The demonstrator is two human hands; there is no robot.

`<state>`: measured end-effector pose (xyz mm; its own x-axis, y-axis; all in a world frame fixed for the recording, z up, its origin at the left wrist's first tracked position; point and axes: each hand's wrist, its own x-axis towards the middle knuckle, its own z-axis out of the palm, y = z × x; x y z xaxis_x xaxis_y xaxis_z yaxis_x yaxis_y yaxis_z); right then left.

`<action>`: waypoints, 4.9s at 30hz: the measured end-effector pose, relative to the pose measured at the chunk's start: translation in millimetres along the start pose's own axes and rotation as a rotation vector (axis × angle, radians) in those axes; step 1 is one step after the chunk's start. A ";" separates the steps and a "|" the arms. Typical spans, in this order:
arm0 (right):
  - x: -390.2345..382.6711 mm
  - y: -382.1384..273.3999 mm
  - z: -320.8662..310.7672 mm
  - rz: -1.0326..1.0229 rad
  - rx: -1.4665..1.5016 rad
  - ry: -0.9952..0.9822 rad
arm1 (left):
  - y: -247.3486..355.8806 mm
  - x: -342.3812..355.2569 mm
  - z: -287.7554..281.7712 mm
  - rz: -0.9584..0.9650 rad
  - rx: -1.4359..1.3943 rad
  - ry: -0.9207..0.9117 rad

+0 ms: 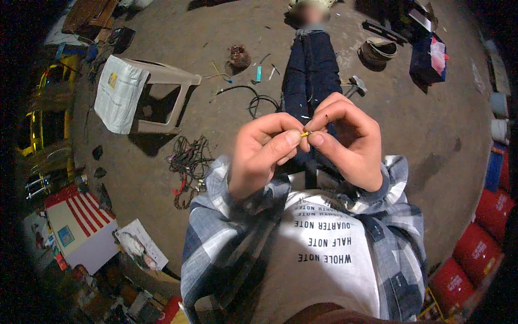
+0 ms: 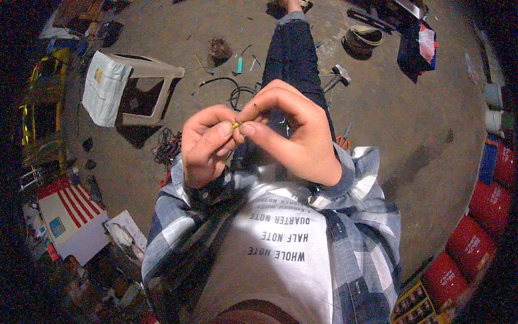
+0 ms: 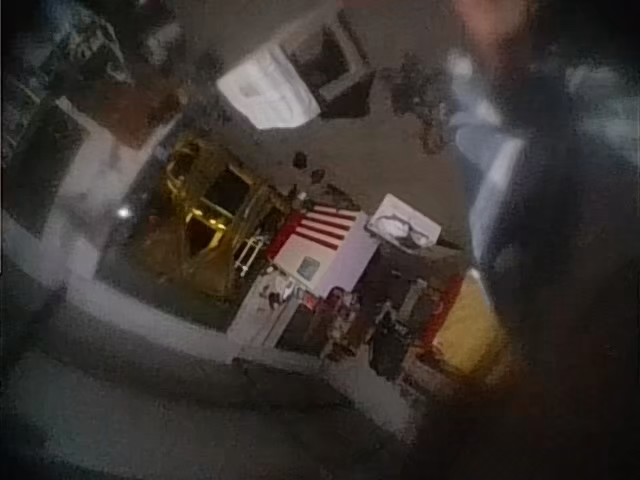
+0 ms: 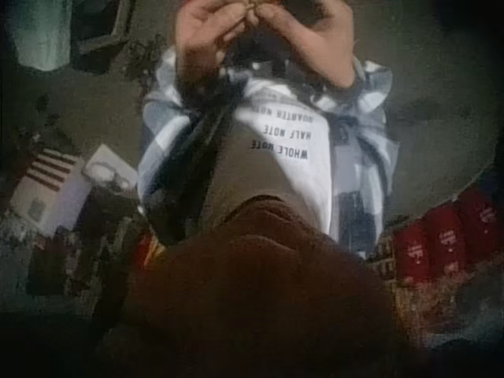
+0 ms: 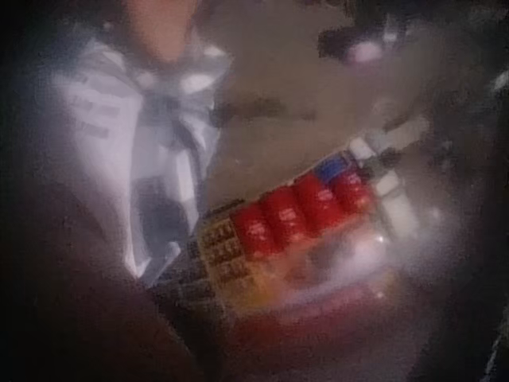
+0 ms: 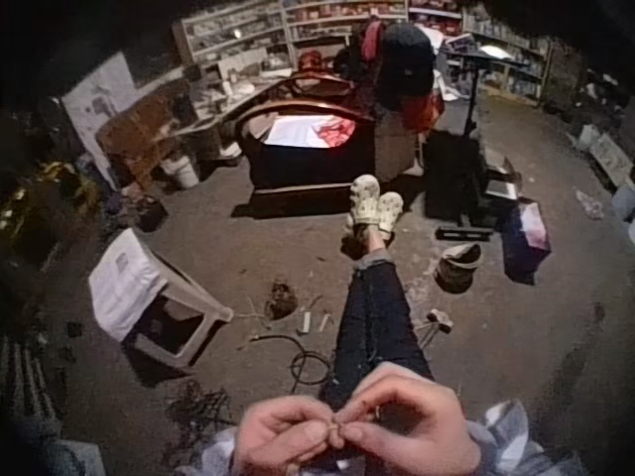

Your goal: The person sits on the floor and uses orange-handled scissors to cut a yellow wire, then twists the ends by hand. They use a hammer to tap the wire ends and later use pliers to strip and adjust the wire. The person continues to twist and manipulate the wire ends throughout the clip.

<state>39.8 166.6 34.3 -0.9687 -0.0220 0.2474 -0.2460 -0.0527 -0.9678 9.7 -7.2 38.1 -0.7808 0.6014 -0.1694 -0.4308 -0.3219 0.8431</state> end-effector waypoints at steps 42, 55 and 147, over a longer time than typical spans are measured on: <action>-4.4 -9.8 -10.2 0.176 -0.006 0.005 | 9.4 13.6 1.3 0.891 1.379 -0.012; -14.1 7.5 -24.9 0.640 0.514 -0.062 | 7.7 26.4 -15.7 1.001 1.426 -0.094; -29.2 27.3 2.0 0.385 0.413 0.321 | -52.2 25.0 19.4 0.817 1.006 0.335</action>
<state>61.4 163.9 0.7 -0.9627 0.1803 -0.2016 0.0922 -0.4818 -0.8714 21.4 38.8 -0.2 -0.7879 0.2422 0.5661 0.6149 0.2606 0.7443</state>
